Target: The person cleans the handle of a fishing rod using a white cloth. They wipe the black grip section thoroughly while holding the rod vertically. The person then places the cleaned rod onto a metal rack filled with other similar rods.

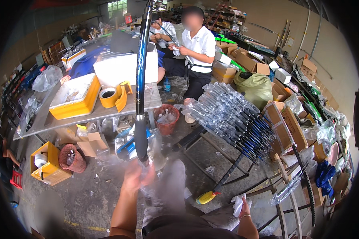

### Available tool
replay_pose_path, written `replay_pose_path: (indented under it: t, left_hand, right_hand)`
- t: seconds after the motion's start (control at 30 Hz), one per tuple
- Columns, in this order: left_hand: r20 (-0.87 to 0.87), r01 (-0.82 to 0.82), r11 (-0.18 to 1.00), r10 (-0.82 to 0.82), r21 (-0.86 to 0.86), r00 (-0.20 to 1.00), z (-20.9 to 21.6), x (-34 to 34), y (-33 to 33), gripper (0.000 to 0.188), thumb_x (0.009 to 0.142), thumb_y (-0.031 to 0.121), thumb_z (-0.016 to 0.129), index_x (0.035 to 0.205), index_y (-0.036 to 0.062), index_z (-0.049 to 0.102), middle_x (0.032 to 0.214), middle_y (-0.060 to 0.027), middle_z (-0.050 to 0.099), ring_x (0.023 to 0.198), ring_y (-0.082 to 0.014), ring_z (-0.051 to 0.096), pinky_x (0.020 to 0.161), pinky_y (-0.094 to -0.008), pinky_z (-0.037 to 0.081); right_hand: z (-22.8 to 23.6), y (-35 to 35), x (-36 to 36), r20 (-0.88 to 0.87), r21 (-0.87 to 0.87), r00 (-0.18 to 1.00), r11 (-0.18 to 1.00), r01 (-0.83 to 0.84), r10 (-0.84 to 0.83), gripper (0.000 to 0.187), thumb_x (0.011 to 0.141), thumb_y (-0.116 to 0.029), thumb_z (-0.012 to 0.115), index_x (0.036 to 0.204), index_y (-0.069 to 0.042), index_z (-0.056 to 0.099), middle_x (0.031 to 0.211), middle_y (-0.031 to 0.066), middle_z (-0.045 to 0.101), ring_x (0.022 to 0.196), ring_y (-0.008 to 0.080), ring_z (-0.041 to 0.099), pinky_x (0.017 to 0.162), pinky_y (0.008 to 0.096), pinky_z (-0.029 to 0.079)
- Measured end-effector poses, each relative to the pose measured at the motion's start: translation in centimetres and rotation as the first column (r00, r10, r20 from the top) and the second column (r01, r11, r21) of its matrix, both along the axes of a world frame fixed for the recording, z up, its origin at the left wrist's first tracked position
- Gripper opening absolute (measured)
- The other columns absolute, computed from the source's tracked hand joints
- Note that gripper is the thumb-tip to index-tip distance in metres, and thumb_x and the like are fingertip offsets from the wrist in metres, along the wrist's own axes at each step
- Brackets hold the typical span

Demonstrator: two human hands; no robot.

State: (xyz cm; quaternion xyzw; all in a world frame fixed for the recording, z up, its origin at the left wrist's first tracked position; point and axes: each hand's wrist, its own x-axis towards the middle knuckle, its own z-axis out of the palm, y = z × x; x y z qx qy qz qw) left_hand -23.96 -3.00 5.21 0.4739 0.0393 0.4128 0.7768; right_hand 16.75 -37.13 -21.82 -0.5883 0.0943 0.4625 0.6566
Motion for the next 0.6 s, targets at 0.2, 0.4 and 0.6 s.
replay_pose_path:
  t: [0.2,0.4,0.6]
  left_hand:
    - [0.047,-0.013,0.999,0.016,-0.046,0.999,-1.1,-0.8,0.7,0.047,0.091,0.041,0.056,0.102,-0.0049,0.050,0.060,-0.0047,0.041,0.040,-0.0087,0.035,0.036,-0.0246,0.026]
    - [0.042,-0.025,0.997,0.029,-0.079,0.999,-2.1,-1.7,1.3,0.047,0.091,0.041,0.056,0.101,-0.0051,0.050,0.061,-0.0051,0.042,0.040,-0.0086,0.035,0.036,-0.0248,0.026]
    - [-0.019,-0.046,0.996,0.045,-0.070,0.999,-2.2,-1.7,2.1,0.049,0.090,0.043,0.057,0.100,-0.0046,0.051,0.059,-0.0041,0.042,0.039,-0.0085,0.035,0.036,-0.0248,0.026]
  right_hand:
    - [-0.5,-1.7,0.6,-0.001,0.051,0.999,0.998,-0.041,0.041,0.046,0.090,-0.051,0.053,0.100,-0.007,0.064,0.084,0.0067,0.067,0.072,0.0233,0.063,0.065,0.0400,0.052]
    - [1.5,0.4,-0.3,0.166,0.168,0.986,0.986,-0.012,-0.017,0.034,0.096,-0.032,0.050,0.111,-0.001,0.055,0.104,0.0134,0.063,0.094,0.0281,0.063,0.086,0.0432,0.050]
    - [3.3,-2.0,2.5,0.158,0.307,0.981,0.950,0.062,-0.115,0.043,0.093,-0.037,0.055,0.114,0.000,0.052,0.108,0.0155,0.061,0.096,0.0303,0.061,0.089,0.0481,0.049]
